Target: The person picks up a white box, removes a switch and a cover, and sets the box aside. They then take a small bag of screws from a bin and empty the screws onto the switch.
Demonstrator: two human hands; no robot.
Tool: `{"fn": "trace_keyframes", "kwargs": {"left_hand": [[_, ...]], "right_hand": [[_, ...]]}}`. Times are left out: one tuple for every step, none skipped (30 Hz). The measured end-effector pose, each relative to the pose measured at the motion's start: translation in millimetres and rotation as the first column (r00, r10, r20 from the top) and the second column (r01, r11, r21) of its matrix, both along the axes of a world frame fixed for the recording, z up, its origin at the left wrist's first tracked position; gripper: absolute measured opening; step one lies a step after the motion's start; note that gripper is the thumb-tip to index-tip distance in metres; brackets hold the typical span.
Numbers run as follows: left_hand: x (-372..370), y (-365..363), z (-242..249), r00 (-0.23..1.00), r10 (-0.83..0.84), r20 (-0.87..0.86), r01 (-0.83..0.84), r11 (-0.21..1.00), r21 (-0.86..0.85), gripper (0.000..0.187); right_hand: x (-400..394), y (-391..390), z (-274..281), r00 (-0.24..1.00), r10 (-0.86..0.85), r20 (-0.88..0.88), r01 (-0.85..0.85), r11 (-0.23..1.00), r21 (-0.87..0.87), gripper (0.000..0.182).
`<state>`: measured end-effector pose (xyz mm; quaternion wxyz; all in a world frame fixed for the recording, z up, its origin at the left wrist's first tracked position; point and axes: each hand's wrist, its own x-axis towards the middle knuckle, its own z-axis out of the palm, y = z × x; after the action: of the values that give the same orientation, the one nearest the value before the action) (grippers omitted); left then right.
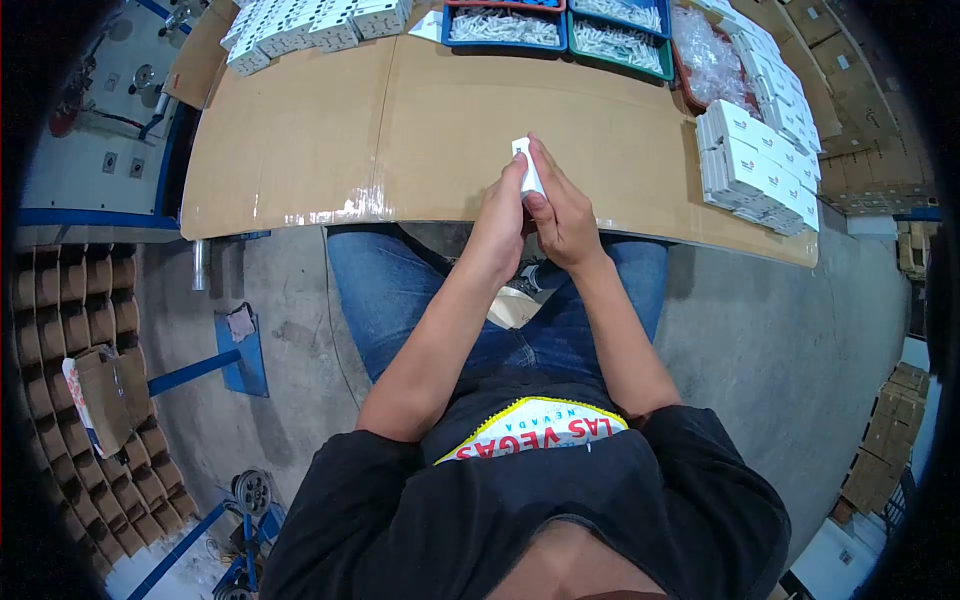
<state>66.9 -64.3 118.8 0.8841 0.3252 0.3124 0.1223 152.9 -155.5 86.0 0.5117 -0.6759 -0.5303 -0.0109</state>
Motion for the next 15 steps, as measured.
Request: {"fn": "trace_keyframes", "kwargs": {"left_hand": [[0.0,0.2,-1.6,1.000,-0.008,-0.011,0.008,1.000,0.010,0.046],[-0.1,-0.1,-2.7,1.000,-0.016,-0.022,0.016,1.000,0.019,0.048],[-0.3,-1.1,-2.1,1.000,-0.016,-0.022,0.017,1.000,0.018,0.048],[-0.1,-2.0,-0.4,1.000,-0.006,-0.019,0.007,0.999,0.034,0.049],[0.2,-2.5,0.8,1.000,0.004,-0.016,-0.003,0.999,0.051,0.050],[0.5,-1.9,0.2,1.000,0.004,-0.013,-0.003,0.999,0.053,0.050],[0.5,-1.2,-1.5,1.000,-0.004,-0.022,0.006,0.999,0.054,0.051],[0.2,-1.2,-2.4,0.999,-0.013,-0.031,0.014,0.998,0.053,0.052],[0.3,-1.1,-2.2,0.999,-0.012,-0.030,0.014,0.998,0.053,0.052],[0.4,-1.2,-2.1,0.999,-0.009,-0.037,0.011,0.999,0.048,0.052],[0.5,-1.4,-2.1,0.999,-0.006,-0.045,0.007,0.999,0.043,0.053],[0.4,-1.6,-2.2,0.999,-0.005,-0.045,0.007,0.999,0.044,0.053],[0.4,-2.1,-2.3,0.999,-0.002,-0.039,0.004,0.999,0.033,0.052],[0.3,-2.5,-2.3,0.999,0.000,-0.032,0.000,1.000,0.022,0.051],[0.4,-1.9,-2.8,1.000,0.001,-0.032,0.000,1.000,0.023,0.051]], "right_hand": [[0.2,0.2,-0.4,1.000,-0.001,0.001,0.001,1.000,0.005,0.055],[0.2,-0.1,-0.7,1.000,-0.002,0.003,0.002,1.000,0.009,0.054],[0.0,-0.6,-1.3,1.000,-0.002,0.002,0.002,1.000,0.008,0.054],[0.4,-0.5,-1.9,1.000,-0.003,-0.009,0.003,1.000,0.008,0.053],[0.8,-0.5,-2.3,1.000,-0.003,-0.019,0.003,1.000,0.007,0.052],[1.3,-0.1,-2.8,1.000,-0.003,-0.017,0.003,1.000,0.009,0.052],[1.6,0.1,-3.6,1.000,-0.002,-0.016,0.002,1.000,0.008,0.051],[1.4,-0.3,-4.0,1.000,-0.002,-0.016,0.002,1.000,0.005,0.051],[1.3,0.0,-4.0,1.000,-0.002,-0.016,0.002,1.000,0.005,0.051],[1.1,0.3,-4.1,1.000,-0.001,-0.022,0.001,1.000,0.004,0.051],[0.8,0.4,-4.3,1.000,0.000,-0.028,0.001,1.000,0.004,0.050],[0.5,0.2,-4.1,1.000,0.000,-0.028,0.000,1.000,0.004,0.050],[0.2,-0.2,-3.6,0.999,0.004,-0.048,-0.004,1.000,-0.004,0.050],[0.0,-0.5,-2.7,0.998,0.007,-0.066,-0.008,1.000,-0.011,0.050],[0.2,0.5,-1.3,0.998,0.008,-0.066,-0.009,1.000,-0.011,0.050]]}}
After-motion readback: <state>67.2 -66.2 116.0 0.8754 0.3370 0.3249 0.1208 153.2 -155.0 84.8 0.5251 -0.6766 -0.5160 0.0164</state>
